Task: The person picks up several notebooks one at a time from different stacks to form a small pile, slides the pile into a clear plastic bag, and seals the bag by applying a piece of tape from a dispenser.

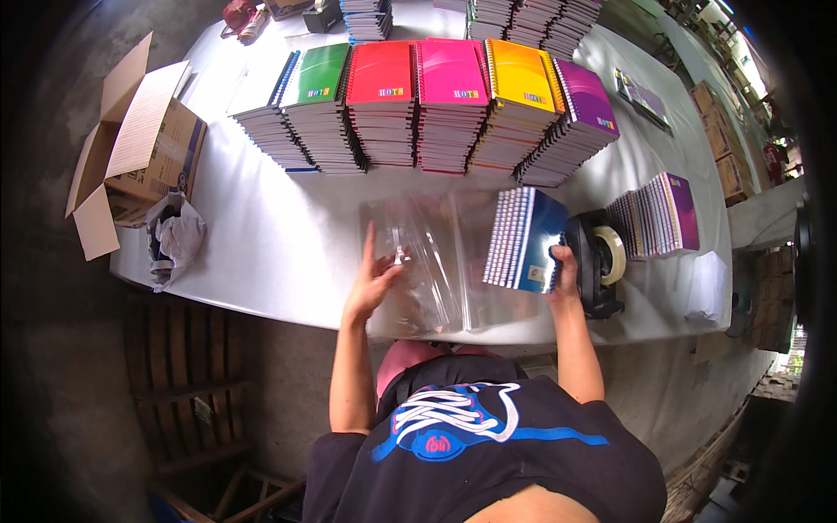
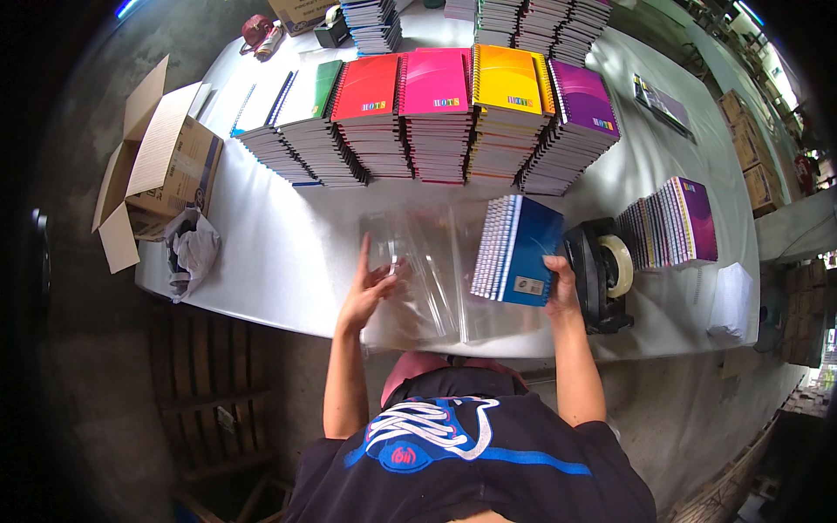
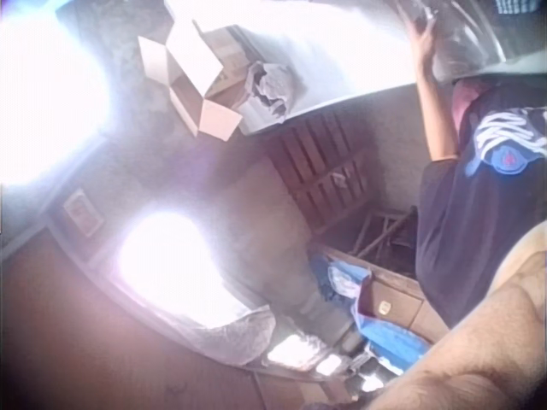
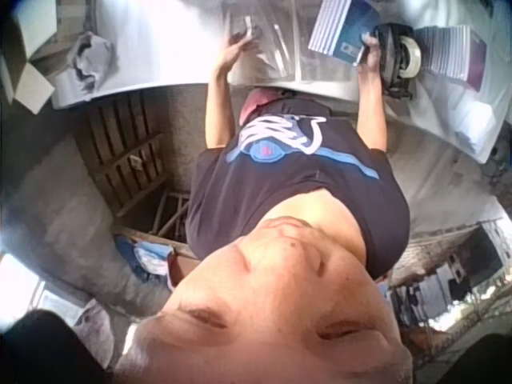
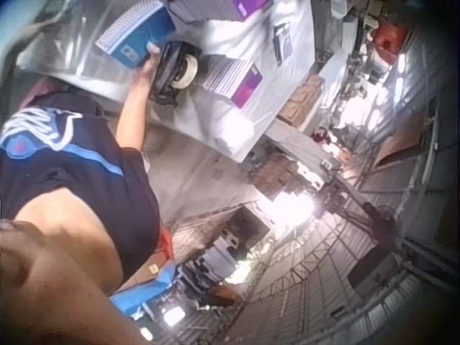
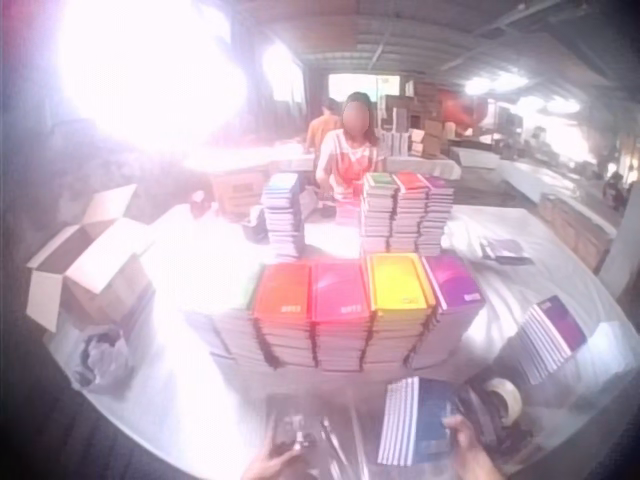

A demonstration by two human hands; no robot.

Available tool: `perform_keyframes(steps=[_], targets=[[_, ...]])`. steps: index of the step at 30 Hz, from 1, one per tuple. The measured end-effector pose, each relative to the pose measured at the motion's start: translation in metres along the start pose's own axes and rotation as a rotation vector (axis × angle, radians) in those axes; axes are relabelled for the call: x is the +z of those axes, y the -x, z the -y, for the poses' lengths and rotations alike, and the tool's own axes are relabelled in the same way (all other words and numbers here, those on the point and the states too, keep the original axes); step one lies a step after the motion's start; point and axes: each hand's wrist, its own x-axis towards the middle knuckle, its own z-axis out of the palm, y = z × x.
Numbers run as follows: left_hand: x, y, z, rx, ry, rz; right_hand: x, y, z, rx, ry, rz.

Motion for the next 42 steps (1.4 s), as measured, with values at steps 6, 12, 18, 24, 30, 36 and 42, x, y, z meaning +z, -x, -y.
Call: perform_keyframes(steps=[6, 12, 18, 24, 30, 36, 42], targets=[[0.056, -0.023, -0.028, 0.022, 0.005, 0.238, 0.024, -0.014, -0.019, -0.044, -0.125, 0.027], [0.139, -0.055, 0.009, 0.273, -0.47, 0.294, 0.022, 0.005, 0.001, -0.181, -0.28, 0.128], [0.151, -0.048, 0.024, 0.398, -0.566, 0.543, -0.005, 0.018, 0.023, -0.309, -0.176, 0.239], [0.132, -0.007, 0.006, 0.571, -0.936, -0.09, 0.005, 0.028, 0.014, -0.308, -0.256, 0.067], [0.209, -0.007, 0.042, 0.665, -1.091, 0.249, -0.012, 0.062, 0.029, -0.458, -0.134, -0.037], [0.206, -0.037, 0.071, 0.479, -0.682, 0.308, -0.014, 0.11, 0.053, -0.553, -0.059, -0.141], [0.146, -0.026, 0.012, 0.427, 0.084, -0.152, 0.0, 0.117, 0.053, -0.582, -0.059, -0.272]])
